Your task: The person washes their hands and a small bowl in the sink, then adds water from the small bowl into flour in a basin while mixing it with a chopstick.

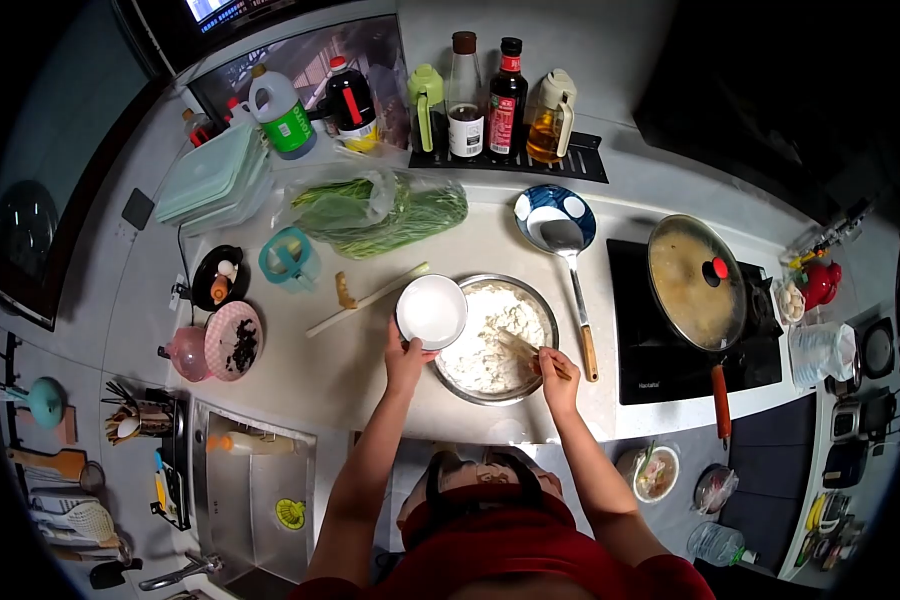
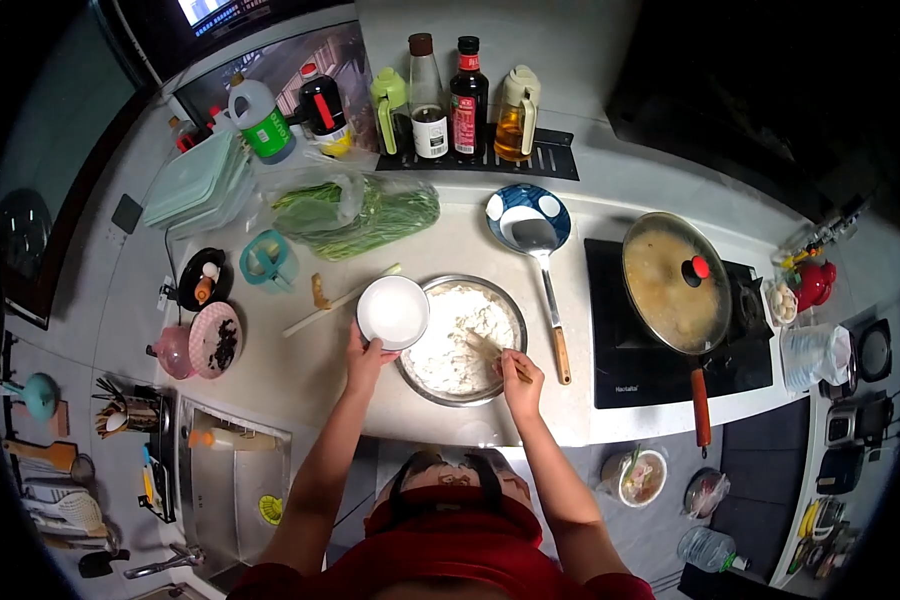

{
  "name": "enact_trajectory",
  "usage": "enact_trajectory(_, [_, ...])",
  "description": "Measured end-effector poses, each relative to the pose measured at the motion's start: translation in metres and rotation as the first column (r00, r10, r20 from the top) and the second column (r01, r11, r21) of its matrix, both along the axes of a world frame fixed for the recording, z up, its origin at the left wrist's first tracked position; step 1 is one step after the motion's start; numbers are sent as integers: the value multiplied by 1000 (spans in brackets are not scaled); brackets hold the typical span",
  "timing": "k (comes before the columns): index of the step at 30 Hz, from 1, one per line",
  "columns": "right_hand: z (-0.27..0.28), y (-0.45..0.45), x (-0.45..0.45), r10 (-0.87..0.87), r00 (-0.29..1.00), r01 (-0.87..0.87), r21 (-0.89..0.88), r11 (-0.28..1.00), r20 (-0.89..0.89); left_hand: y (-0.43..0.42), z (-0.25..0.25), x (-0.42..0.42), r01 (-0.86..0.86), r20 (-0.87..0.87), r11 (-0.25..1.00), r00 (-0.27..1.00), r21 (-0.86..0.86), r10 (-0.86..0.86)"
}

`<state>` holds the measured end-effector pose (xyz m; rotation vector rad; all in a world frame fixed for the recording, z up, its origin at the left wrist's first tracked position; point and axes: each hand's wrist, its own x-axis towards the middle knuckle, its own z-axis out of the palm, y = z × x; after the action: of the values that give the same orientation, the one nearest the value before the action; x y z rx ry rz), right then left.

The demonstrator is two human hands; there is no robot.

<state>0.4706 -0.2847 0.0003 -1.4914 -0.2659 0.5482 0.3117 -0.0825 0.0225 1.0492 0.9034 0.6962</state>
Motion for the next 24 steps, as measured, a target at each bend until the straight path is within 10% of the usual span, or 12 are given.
enact_trajectory(10, [0, 0, 1, -7, 1000, 7, -3, 1000, -15, -1, -9, 10, 44, 16, 984, 999, 170, -48])
enact_trajectory(13, [0, 2, 3, -24, 997, 27, -44, 999, 68, 3, -11, 12, -9, 85, 1000, 996, -4, 9])
enact_trajectory(20, [4, 29, 18, 252, 598, -69, -264, 962, 761, 22, -23, -9, -201, 155, 942, 956, -270, 248])
enact_trajectory(24, [9, 23, 10, 485, 571, -307, -376, 874, 662, 40, -57, -26, -256, 146, 915, 939, -313, 312])
